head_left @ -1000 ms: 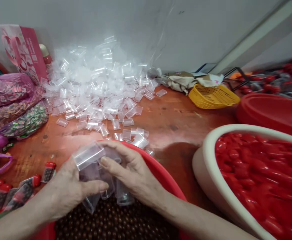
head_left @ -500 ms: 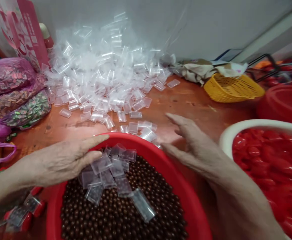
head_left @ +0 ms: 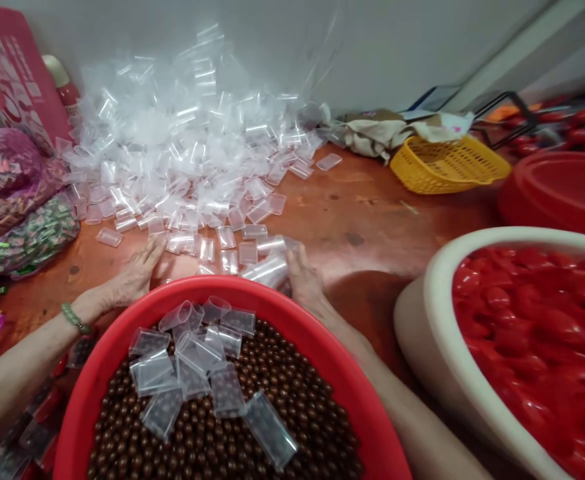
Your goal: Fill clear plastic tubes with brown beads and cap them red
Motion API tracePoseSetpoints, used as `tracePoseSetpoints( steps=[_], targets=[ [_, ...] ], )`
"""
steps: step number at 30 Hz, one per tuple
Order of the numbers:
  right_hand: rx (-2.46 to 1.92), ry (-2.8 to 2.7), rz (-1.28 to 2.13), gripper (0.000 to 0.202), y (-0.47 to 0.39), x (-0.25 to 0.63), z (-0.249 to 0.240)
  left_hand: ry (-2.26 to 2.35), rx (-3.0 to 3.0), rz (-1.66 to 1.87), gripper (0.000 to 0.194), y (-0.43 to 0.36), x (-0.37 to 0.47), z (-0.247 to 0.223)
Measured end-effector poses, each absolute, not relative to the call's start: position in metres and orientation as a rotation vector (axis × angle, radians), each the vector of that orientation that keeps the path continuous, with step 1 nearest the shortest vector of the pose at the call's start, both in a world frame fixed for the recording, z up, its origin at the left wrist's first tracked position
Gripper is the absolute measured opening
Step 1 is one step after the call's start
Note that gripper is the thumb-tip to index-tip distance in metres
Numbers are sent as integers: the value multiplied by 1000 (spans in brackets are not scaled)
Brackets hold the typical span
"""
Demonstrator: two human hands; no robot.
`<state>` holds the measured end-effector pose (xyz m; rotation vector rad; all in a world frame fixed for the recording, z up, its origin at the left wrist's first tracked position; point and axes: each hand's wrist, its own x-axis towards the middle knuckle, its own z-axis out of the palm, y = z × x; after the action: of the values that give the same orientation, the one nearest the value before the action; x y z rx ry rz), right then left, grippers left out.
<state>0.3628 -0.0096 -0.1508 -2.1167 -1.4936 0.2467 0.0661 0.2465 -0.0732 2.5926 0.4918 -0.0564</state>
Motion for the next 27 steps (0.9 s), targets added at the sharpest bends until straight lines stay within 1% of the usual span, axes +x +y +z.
tracePoseSetpoints(
  steps=[1,5,7,11,13,16,19,22,24,27],
  targets=[
    [-2075,-1537,256,95,1,363,-150,484,2634,-53,100,245,68,-78],
    [-1907,-1705,295,93,45,359,-147,460,2730,-74,63,234,79,-91],
    [-1801,-1780,302,94,66,351,-145,495,2733,-45,58,229,84,-97],
    [-1581,-1868,281,94,98,329,-142,524,2704,65,62,223,90,-100],
    [-1483,-1892,279,86,111,320,-139,507,2690,109,63,223,93,-97],
    [-1373,-1888,278,78,128,310,-135,484,2692,238,71,228,99,-94],
    [-1312,-1834,288,86,144,307,-133,459,2682,421,80,237,108,-100],
    [-1300,-1739,324,90,154,308,-132,413,2600,653,79,243,118,-111],
    [-1307,-1665,361,86,157,311,-131,365,2505,804,77,244,126,-116],
    [-1333,-1564,461,72,159,315,-127,372,2391,854,78,246,140,-118]
  ],
)
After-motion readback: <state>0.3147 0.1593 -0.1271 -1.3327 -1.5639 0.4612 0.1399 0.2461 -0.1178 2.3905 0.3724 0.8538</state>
